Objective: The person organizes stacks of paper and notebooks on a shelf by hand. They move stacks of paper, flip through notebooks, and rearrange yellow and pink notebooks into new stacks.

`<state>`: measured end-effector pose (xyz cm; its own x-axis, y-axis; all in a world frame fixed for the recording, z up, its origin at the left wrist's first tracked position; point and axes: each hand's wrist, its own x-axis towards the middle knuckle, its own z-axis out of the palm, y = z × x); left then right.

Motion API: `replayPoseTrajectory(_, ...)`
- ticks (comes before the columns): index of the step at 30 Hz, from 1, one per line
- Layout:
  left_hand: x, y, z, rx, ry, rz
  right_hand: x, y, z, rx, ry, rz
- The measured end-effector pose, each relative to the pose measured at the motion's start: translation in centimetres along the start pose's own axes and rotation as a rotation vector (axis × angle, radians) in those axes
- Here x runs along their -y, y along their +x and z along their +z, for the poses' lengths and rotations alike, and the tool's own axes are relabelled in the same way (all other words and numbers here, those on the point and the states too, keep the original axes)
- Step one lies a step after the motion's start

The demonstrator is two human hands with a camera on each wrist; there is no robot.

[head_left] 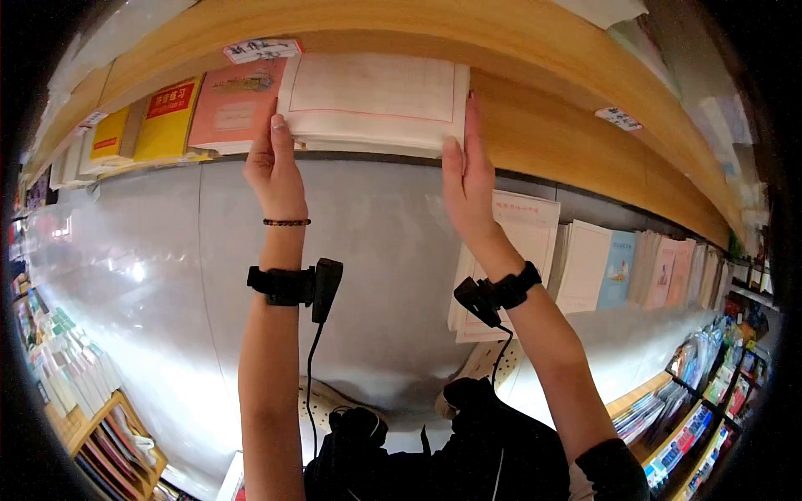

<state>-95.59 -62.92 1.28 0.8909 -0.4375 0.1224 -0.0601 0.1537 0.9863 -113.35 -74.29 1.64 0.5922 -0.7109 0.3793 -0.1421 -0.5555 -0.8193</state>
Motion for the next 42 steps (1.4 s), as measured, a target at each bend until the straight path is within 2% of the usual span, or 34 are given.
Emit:
replayPoseTrajectory(7,0.4,0.2,0.0,-0.032,-0.009,0.039,-0.3,-0.2,0.5,-0.045,-0.027,-0.03)
replayPoseTrajectory(9,0.2,0.0,0.1,-0.035,-0.009,0.058,-0.2,-0.3,0.3,0.021,0.005,0.078)
replayPoseTrajectory(10,0.2,0.1,-0.4,0.047,0.008,0.017,0.0,-0.3,-0.4,0.079,0.02,0.172)
replayPoseTrajectory(12,0.1,-0.8,-0.4,0.031,0.009,0.067,1.4,-0.1,-3.0,0.222,0.044,0.402)
replayPoseTrajectory(14,-0.8,-2.8,-0.4,0.058,0.044,0.118,0.3,-1.4,-6.7,0.226,-0.007,0.443)
replayPoseTrajectory(16,0.5,-6.6,-0.9,-0.009,0.13,0.19,-3.2,-4.4,-11.0,0.081,-0.136,0.317)
replayPoseTrajectory(17,1.5,-9.1,-1.5,0.081,0.206,0.095,-4.2,-6.1,-13.3,0.015,-0.196,0.288)
replayPoseTrajectory(18,2.4,-11.5,-2.1,0.171,0.282,0.002,-4.8,-8.3,-15.0,-0.066,-0.032,0.413)
replayPoseTrajectory(19,2.9,-13.7,-2.0,0.356,0.314,-0.103,-5.7,-11.1,-16.7,-0.148,0.136,0.535)
replayPoseTrajectory(21,3.8,-17.7,-0.9,0.737,0.373,-0.291,-11.8,-19.5,-20.4,-0.076,0.097,0.797)
replayPoseTrajectory(22,4.5,-19.6,-0.3,0.936,0.4,-0.377,-11.6,-21.3,-20.8,0.157,-0.086,0.927)
replayPoseTrajectory(23,5.5,-21.8,0.2,1.027,0.428,-0.343,-11.3,-22.6,-21.0,0.396,-0.269,1.051)
replayPoseTrajectory(24,6.6,-23.7,0.6,1.118,0.459,-0.307,-11.1,-23.6,-20.9,0.312,-0.218,1.09)
replayPoseTrajectory(27,8.2,-27.1,2.7,1.221,0.465,-0.607,-10.8,-25.0,-18.5,0.06,-0.049,1.179)
replayPoseTrajectory(29,7.0,-27.8,4.1,1.19,0.528,-0.61,-11.0,-25.5,-17.7,-0.11,0.07,1.23)
replayPoseTrajectory(32,6.7,-28.0,4.0,1.19,0.604,-0.558,-12.7,-25.1,-18.3,0.108,-0.258,1.251)
replayPoseTrajectory(35,7.5,-28.0,3.2,1.161,0.546,-0.499,-15.5,-26.9,-18.0,0.196,-0.278,1.108)
replayPoseTrajectory(38,8.1,-28.6,2.7,1.091,0.462,-0.544,-11.2,-23.1,-17.3,0.057,-0.219,1.284)
replayPoseTrajectory(42,9.3,-29.1,2.3,1.033,0.389,-0.547,-9.3,-20.9,-16.9,-0.017,0.038,1.323)
